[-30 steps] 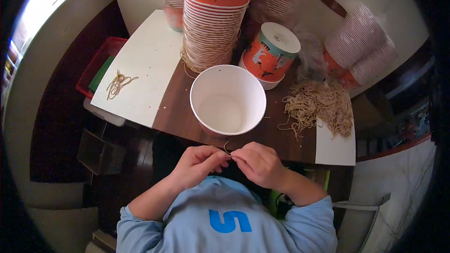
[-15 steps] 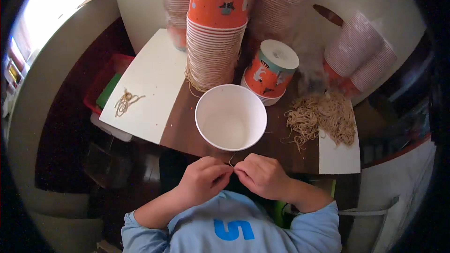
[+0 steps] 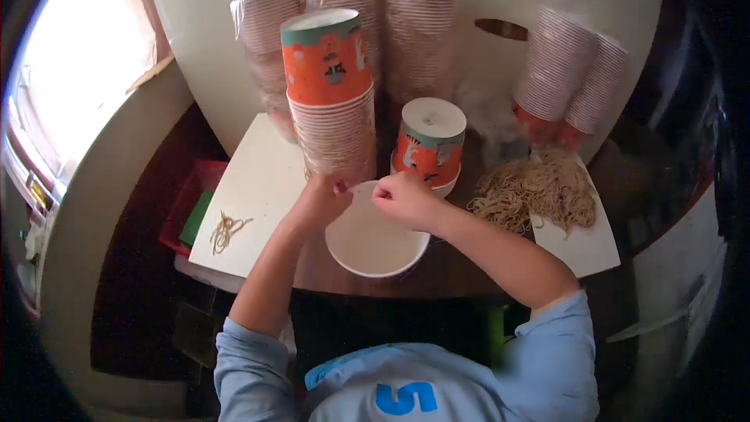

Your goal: Tying elastic handles or strings to the rims of paper buckets.

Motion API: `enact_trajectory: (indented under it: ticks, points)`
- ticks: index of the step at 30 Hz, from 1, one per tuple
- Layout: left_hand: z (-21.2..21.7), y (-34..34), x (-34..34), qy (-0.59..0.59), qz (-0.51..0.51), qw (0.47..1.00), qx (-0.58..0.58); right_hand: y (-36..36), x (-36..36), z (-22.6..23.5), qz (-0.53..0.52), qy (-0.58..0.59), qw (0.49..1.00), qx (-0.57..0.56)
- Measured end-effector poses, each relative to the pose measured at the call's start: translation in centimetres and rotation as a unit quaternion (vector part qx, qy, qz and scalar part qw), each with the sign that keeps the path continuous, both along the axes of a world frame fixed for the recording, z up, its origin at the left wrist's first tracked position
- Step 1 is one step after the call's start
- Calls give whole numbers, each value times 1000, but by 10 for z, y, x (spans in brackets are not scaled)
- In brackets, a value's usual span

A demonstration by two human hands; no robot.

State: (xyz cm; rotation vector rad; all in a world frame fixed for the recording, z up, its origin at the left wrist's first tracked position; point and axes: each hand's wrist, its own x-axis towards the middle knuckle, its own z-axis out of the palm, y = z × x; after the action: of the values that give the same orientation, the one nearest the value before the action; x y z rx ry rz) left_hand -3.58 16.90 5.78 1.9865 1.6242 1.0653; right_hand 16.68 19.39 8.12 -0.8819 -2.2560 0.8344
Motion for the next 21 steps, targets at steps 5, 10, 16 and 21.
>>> enact_trajectory:
  ticks: [5,10,16,21]
  points:
    - [-16,-19,9,-60,-12,996,-60,12,-12,-16,-46,-87,995,-16]
    - [-1,-43,16,-241,-7,952,-187,10,-12,-26,-33,-73,996,24]
    - [-7,-41,14,-279,-10,945,-170,10,-16,-27,-26,-53,998,15]
    - [-17,-35,13,-271,2,947,-173,13,-21,-30,-29,-88,996,5]
